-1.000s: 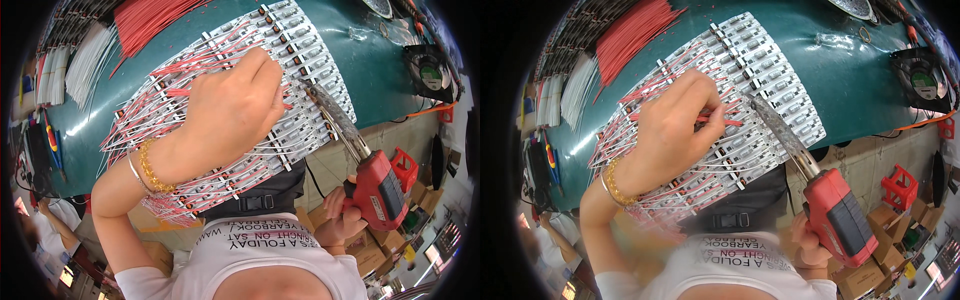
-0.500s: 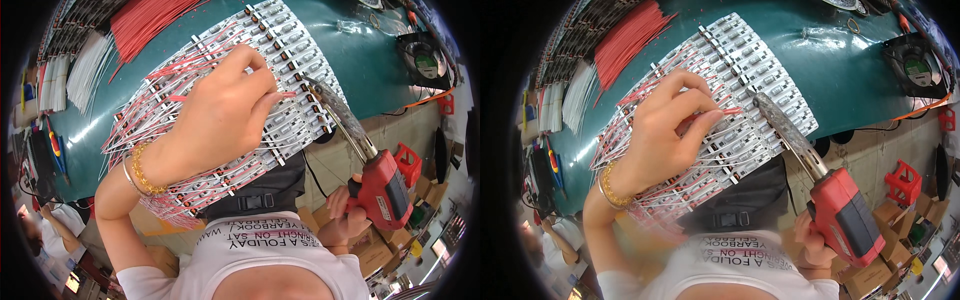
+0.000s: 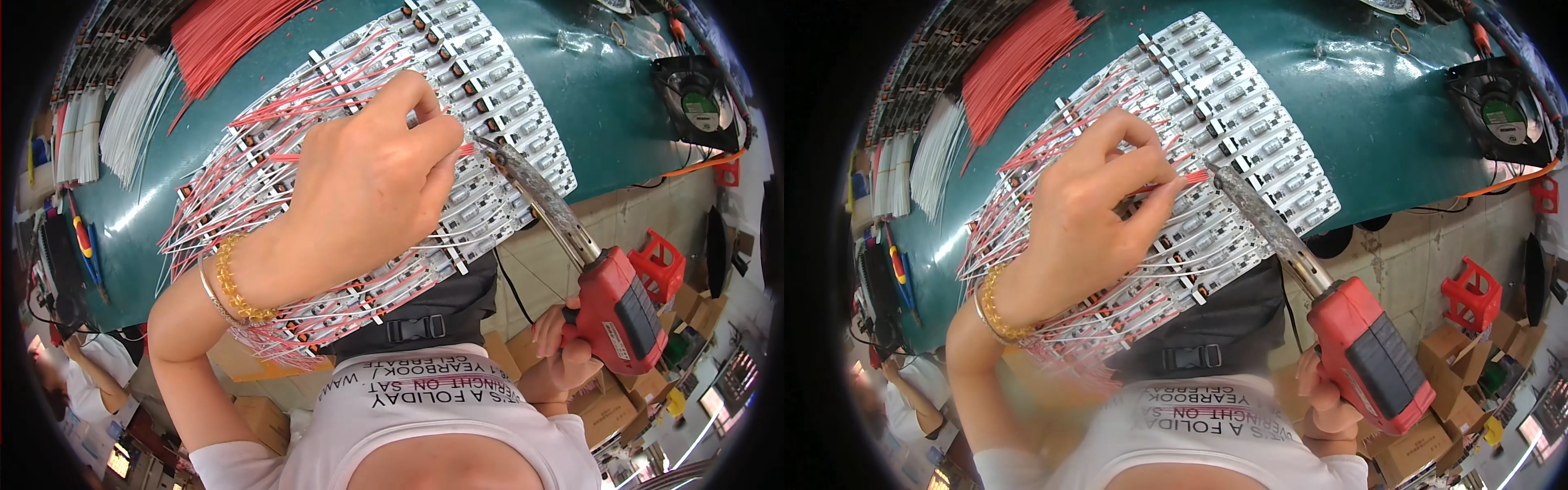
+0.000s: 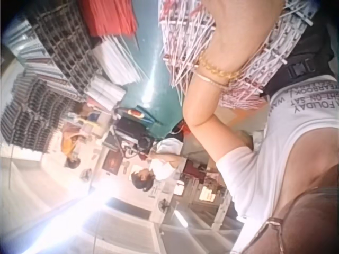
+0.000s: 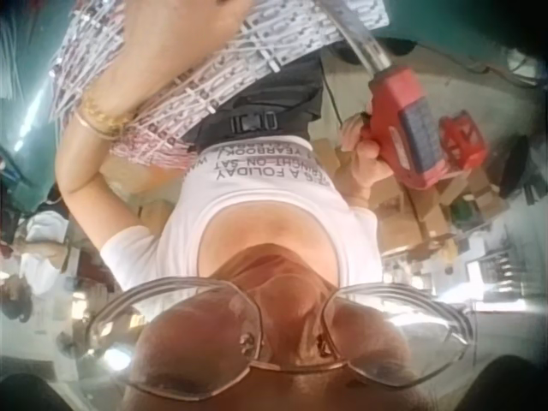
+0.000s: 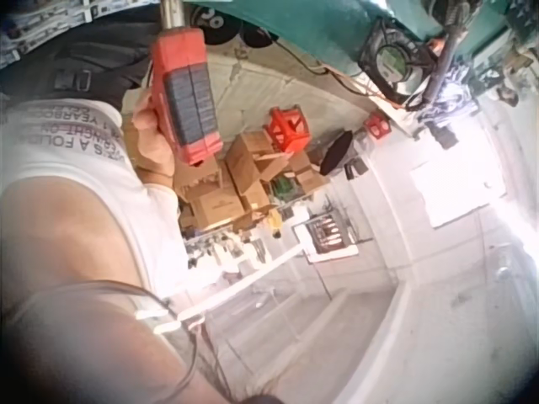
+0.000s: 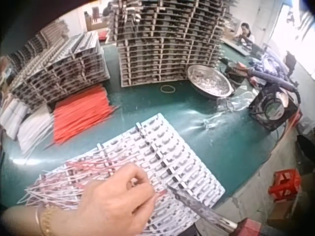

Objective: The person uses a soldering iron to attach red and white wires to a grid of electronic components on a workbench. They repeatedly pick up individual wires, position them on the component grid, and apply the soldering iron to secure the connections.

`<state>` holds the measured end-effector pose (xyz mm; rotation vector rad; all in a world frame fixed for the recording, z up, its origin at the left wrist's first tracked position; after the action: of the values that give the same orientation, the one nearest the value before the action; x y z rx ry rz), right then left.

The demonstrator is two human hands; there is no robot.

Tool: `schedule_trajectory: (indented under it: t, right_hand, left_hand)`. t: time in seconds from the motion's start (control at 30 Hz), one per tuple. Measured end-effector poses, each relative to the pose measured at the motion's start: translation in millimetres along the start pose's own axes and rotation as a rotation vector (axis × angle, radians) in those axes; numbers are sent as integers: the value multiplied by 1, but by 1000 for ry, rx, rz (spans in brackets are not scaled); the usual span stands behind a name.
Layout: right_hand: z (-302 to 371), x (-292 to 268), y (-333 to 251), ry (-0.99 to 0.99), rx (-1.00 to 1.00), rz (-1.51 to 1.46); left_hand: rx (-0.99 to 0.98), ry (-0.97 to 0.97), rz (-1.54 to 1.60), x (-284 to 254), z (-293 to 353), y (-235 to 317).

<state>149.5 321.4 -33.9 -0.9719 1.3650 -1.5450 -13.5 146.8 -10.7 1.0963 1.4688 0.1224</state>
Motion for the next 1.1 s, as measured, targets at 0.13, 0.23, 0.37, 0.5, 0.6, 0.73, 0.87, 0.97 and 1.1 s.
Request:
schedule_trajectory:
  t: [0.13,0.23,0.37,0.5,0.6,0.73,0.87,0.97,1.1]
  right_hand:
    - [5,-6,4,16,-1,69]
    - [14,-22,13,-12,-71,271]
    - [20,-31,17,99,-21,99]
    - [11,-13,6,85,4,68]
    - [15,-20,13,87,-19,81]
    - [6,-1,3,56,7,34]
    - [5,-1,-2,45,-44,31]
    - [7,-7,-1,39,-50,19]
    - [11,-15,2,-1,-54,16]
  left_hand:
    - [6,-2,-16,-1,-1,0]
    - [-4,3,-18,-2,-1,0]
    - [14,19,-27,-2,0,1]
    - [12,15,-25,0,0,1]
    - [-1,-1,-33,-2,1,0]
    - [4,16,30,-2,0,1]
    - [95,38,165,-8,1,9]
    - [85,1,170,-2,3,10]
    - [-23,-24,50,7,9,10]
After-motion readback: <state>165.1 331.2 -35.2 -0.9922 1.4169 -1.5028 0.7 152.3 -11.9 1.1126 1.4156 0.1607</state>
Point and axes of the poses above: each hand's wrist, its own z-axis away from the middle knuckle, its own x-axis out of the palm, y = z × x, the point moved 9 cm from there along -z, towards the middle knuckle
